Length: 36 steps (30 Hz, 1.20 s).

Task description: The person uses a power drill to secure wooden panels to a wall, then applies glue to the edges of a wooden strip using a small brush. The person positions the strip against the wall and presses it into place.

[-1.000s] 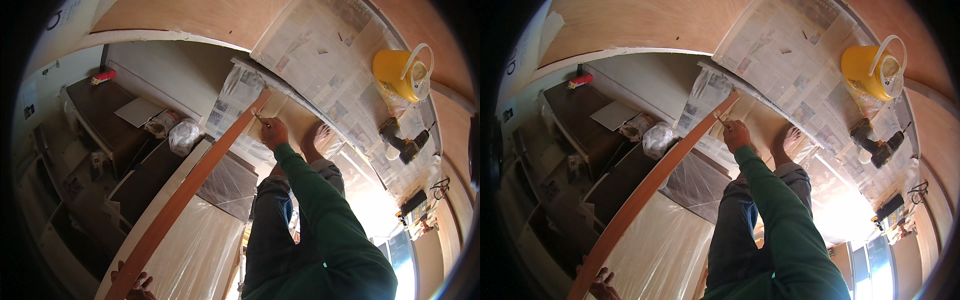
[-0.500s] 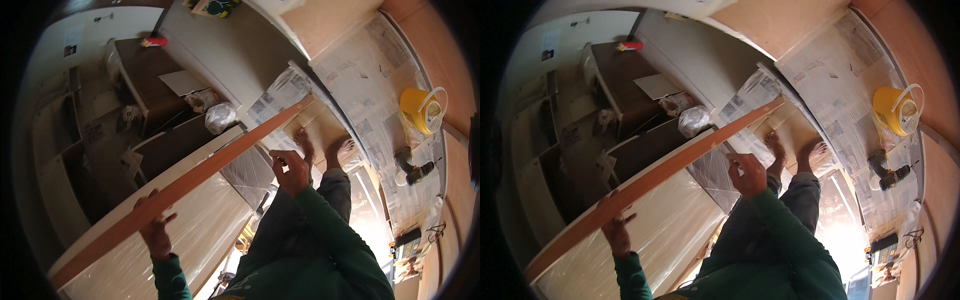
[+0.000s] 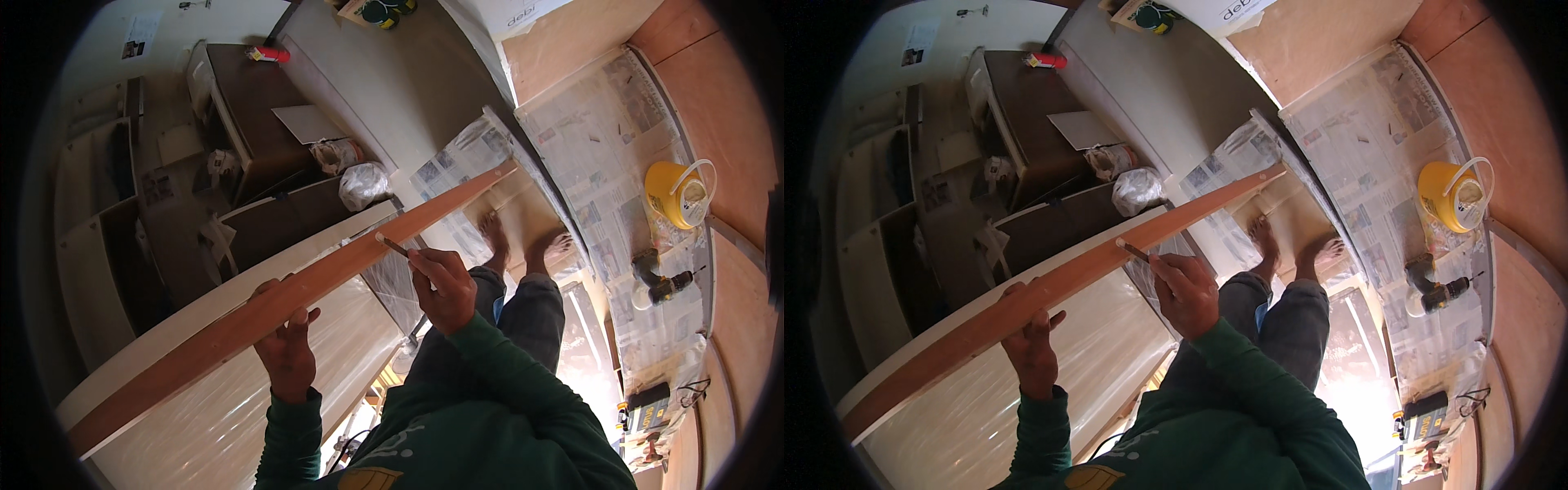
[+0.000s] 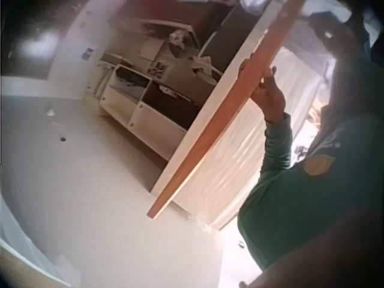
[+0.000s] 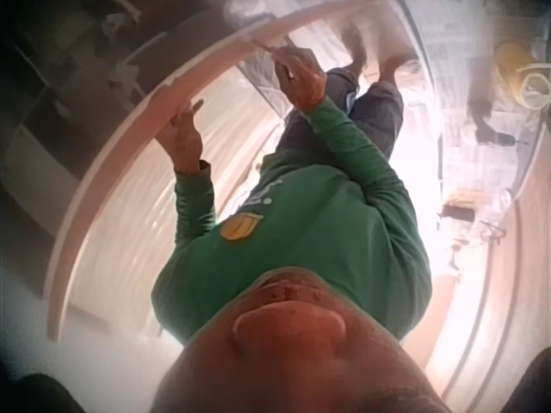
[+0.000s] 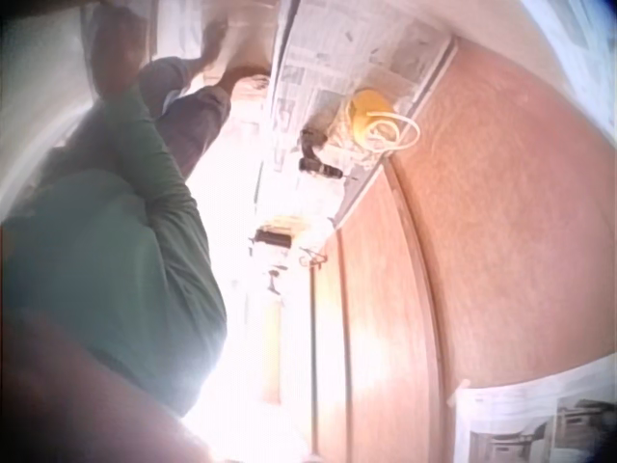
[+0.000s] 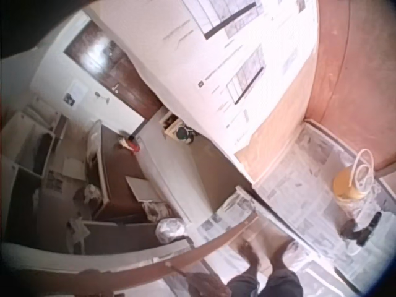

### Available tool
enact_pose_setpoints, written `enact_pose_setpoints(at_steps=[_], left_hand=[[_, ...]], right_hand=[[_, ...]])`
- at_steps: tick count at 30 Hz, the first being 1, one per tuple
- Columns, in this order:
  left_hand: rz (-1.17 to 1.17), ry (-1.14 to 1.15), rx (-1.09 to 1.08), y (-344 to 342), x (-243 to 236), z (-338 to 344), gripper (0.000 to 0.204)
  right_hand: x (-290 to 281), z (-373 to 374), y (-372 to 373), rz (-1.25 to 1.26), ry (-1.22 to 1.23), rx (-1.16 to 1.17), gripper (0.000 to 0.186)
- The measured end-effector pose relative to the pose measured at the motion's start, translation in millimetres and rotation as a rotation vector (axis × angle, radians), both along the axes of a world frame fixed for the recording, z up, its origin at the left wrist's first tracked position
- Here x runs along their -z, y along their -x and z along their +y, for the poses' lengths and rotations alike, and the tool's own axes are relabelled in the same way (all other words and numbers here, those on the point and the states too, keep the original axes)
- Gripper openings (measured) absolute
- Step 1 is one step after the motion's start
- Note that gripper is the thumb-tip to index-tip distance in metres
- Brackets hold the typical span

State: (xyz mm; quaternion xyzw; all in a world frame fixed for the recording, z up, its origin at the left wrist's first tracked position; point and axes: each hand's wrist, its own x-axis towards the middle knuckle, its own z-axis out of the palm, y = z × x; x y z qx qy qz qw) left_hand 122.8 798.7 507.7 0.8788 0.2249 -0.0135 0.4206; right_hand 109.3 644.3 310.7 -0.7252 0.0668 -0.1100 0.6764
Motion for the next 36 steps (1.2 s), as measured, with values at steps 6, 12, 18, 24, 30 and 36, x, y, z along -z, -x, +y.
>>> enact_pose_setpoints(at_steps=[6, 12, 18, 24, 30, 36], left_hand=[[0.003, -0.026, -0.01, 2, 0, -2, 0.063], [0.016, -0.074, 0.002, 2, 1, -4, 0.069], [-0.001, -0.073, 0.015, 4, 1, -4, 0.068], [-0.019, -0.044, -0.004, 4, 1, -4, 0.063], [-0.03, -0.009, 0.024, 8, 1, 1, 0.061], [-0.033, 0.01, 0.018, 10, 0, -4, 0.062]], right_hand=[[-4, 6, 5, 0.077, -0.051, 0.036, 0.025], [-7, 7, 7, 0.11, -0.085, 0.006, 0.029], [-8, 7, 9, 0.098, -0.084, -0.052, 0.039], [-7, 7, 11, 0.119, -0.118, -0.125, 0.038], [-16, -7, 8, 0.177, -0.076, -0.24, 0.034], [-24, -24, 6, 0.187, -0.017, -0.311, 0.032]])
